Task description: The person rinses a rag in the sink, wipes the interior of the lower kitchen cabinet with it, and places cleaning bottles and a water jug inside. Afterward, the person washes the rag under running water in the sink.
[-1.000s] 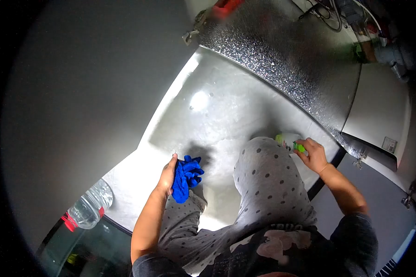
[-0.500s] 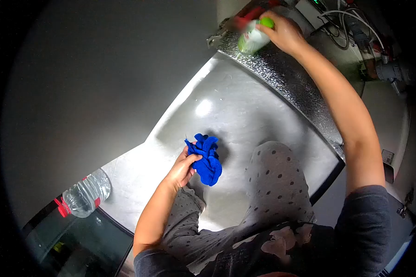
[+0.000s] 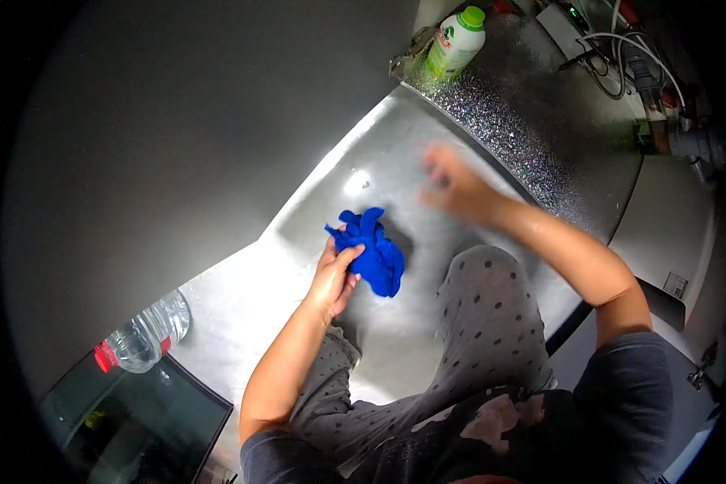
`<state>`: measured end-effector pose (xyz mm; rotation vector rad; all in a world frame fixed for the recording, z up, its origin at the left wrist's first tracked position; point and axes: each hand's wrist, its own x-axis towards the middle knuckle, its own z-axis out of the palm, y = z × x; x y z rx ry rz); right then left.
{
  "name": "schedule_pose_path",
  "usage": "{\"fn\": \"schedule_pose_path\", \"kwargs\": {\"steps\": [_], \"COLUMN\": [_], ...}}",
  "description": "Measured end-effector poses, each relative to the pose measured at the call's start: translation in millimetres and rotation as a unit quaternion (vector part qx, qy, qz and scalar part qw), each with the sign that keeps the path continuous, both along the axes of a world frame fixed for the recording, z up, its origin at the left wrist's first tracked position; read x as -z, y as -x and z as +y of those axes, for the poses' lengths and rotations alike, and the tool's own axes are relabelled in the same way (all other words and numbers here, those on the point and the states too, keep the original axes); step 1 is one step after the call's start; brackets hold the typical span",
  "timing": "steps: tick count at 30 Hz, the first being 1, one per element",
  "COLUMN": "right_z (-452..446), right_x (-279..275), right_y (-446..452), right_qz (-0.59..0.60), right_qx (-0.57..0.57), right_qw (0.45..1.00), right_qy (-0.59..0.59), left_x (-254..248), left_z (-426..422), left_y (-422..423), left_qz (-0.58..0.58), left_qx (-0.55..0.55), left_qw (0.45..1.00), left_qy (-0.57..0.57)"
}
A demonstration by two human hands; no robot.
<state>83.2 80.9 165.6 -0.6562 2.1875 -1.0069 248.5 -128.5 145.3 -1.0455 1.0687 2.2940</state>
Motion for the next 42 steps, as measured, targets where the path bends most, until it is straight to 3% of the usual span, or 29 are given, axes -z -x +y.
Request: {"fn": "schedule_pose_path", "kwargs": {"steps": [2, 4, 5, 6, 8, 9, 10, 11, 12, 14, 16, 17, 18, 19, 20, 21, 23, 25, 27, 29, 31, 33, 35, 36, 37, 38, 39, 40, 42], "right_z": [-12, -24, -25, -23, -23, -29, -40, -57, -79, -122, -160, -174, -165, -190, -198, -209, -227, -218, -215, -199, -206, -218, -209, -225, -203, -199, -178, -166, -125], "right_x": [3, 27, 49, 63, 95, 102, 110, 113, 112, 96, 144, 209, 165, 213, 187, 246, 194, 111, 67, -32, -48, -72, -93, -83, -91, -77, -91, -89, -84], "right_y": [-35, -49, -45, -40, -14, 6, 26, 52, 74, 102, 96, 95, 68, 48, 24, 12, -22, -34, -35, -22, -12, -22, -51, -59, -61, -57, -54, -54, -59], "right_qz": [-0.064, -0.054, 0.020, -0.044, -0.062, -0.091, -0.121, -0.143, -0.170, -0.282, -0.147, -0.128, -0.332, -0.200, -0.275, -0.388, -0.351, -0.385, -0.346, -0.308, -0.115, 0.055, 0.080, 0.204, 0.093, 0.122, 0.057, 0.113, 0.084], "right_qx": [-0.131, -0.077, -0.046, 0.047, 0.207, 0.287, 0.363, 0.445, 0.521, 0.594, 0.647, 0.666, 0.601, 0.591, 0.573, 0.540, 0.533, 0.508, 0.507, 0.537, 0.535, 0.525, 0.455, 0.452, 0.370, 0.335, 0.290, 0.283, 0.354], "right_qw": [0.988, 0.991, 0.994, 0.990, 0.970, 0.938, 0.895, 0.860, 0.819, 0.703, 0.711, 0.703, 0.693, 0.732, 0.736, 0.711, 0.754, 0.755, 0.760, 0.717, 0.764, 0.759, 0.787, 0.789, 0.825, 0.816, 0.854, 0.852, 0.859], "right_qy": [0.045, 0.099, 0.093, 0.127, 0.109, 0.169, 0.228, 0.202, 0.173, 0.272, 0.232, 0.214, 0.219, 0.273, 0.234, 0.231, 0.157, 0.155, 0.214, 0.320, 0.341, 0.382, 0.408, 0.362, 0.418, 0.455, 0.428, 0.425, 0.360], "left_x": [3, 1, 9, 30, -5, -10, -16, -22, -29, -48, -89, -104, -119, -137, -154, -169, -200, -217, -222, -223, -212, -187, -163, -134, -113, -101, -101, -103, -86], "left_z": [11, 30, 31, 23, 23, 21, 16, 11, 5, -10, -22, -26, -31, -33, -34, -33, -29, -23, -17, -13, -12, -5, 18, -2, -6, -8, -15, -19, -21], "left_y": [16, 40, 48, 48, 60, 57, 45, 31, 16, -17, -55, -64, -66, -66, -65, -63, -54, -50, -49, -45, -36, -25, -14, -16, -17, -14, -5, -1, 17], "left_qz": [0.007, 0.062, 0.093, 0.084, 0.068, 0.067, 0.116, 0.159, 0.147, 0.127, 0.082, 0.079, 0.081, 0.093, 0.104, 0.108, 0.112, 0.126, 0.169, 0.237, 0.251, 0.277, 0.315, 0.323, 0.373, 0.426, 0.443, 0.461, 0.441], "left_qx": [0.000, -0.065, -0.063, -0.041, 0.039, 0.042, 0.138, 0.231, 0.231, 0.307, 0.304, 0.297, 0.291, 0.292, 0.291, 0.281, 0.300, 0.323, 0.310, 0.273, 0.175, 0.047, -0.108, -0.091, -0.052, -0.017, -0.004, 0.006, 0.078], "left_qw": [1.000, 0.988, 0.979, 0.979, 0.996, 0.996, 0.972, 0.923, 0.924, 0.925, 0.930, 0.932, 0.932, 0.925, 0.919, 0.915, 0.900, 0.871, 0.863, 0.838, 0.885, 0.904, 0.905, 0.908, 0.887, 0.860, 0.861, 0.860, 0.870], "left_qy": [0.015, -0.128, -0.172, -0.180, 0.039, 0.040, 0.153, 0.262, 0.268, 0.182, 0.188, 0.194, 0.201, 0.223, 0.244, 0.268, 0.297, 0.347, 0.361, 0.410, 0.352, 0.322, 0.266, 0.252, 0.268, 0.280, 0.248, 0.218, 0.206]}}
